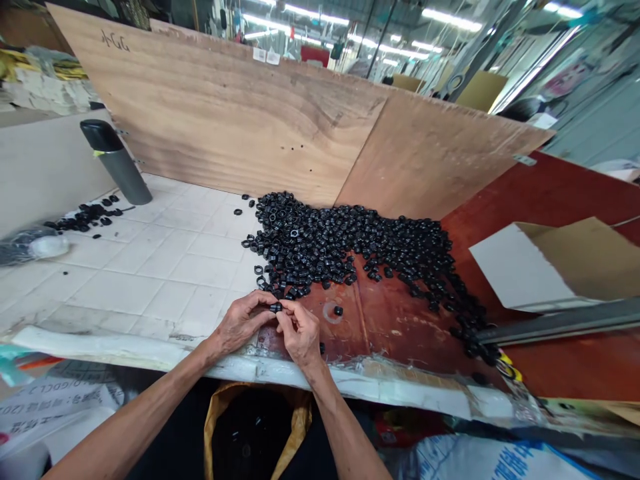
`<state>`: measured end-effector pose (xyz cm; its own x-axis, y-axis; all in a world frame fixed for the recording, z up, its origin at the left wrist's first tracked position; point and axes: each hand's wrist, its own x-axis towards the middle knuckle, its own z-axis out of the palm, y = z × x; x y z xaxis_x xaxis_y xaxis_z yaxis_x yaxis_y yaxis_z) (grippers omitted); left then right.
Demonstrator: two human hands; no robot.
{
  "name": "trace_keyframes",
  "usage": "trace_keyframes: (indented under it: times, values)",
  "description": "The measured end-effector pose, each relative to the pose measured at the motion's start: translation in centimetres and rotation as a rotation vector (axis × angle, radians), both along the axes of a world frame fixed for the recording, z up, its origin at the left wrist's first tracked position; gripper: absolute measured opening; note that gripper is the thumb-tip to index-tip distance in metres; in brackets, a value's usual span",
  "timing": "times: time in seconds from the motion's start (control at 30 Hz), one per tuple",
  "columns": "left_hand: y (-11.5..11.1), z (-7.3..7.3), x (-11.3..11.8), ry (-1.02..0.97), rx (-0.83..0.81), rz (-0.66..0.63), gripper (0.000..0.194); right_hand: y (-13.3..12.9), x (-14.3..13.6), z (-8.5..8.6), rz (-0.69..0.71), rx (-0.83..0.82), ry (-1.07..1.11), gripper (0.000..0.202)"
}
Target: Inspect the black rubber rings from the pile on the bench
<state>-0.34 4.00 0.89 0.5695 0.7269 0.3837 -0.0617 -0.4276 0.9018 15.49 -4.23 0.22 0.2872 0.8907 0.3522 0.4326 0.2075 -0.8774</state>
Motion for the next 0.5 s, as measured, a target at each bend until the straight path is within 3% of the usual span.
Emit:
trace_keyframes:
  times: [0.07,0.17,0.3,0.4,0.5]
  values:
    - [0.06,0.08,-0.07,0.016,0.063,-0.02,0.016,0.21,0.02,-0.07,-0.044,-0.023,-0.06,0.025]
    - [0.07,0.31,-0.04,0.02,0.071,-0.031,0.014,0.54,-0.15,-0.06,-0.085,-0.031,-0.175,0.045]
    - [-0.03,0.41,0.05,0.0,-0.016,-0.013,0.016,0.39,-0.31,0.15,-0.092,0.009,-0.094,0.023]
    - [-0.02,0.26,-0.04,0.004,-0.016,-0.014,0.017,0.19,-0.25,0.24,-0.024,0.021,-0.058,0.03]
    - [0.07,0.14,-0.12,0.031,0.052,-0.014,0.017,0.36,-0.21,0.06,-0.068,-0.001,-0.122,0.025]
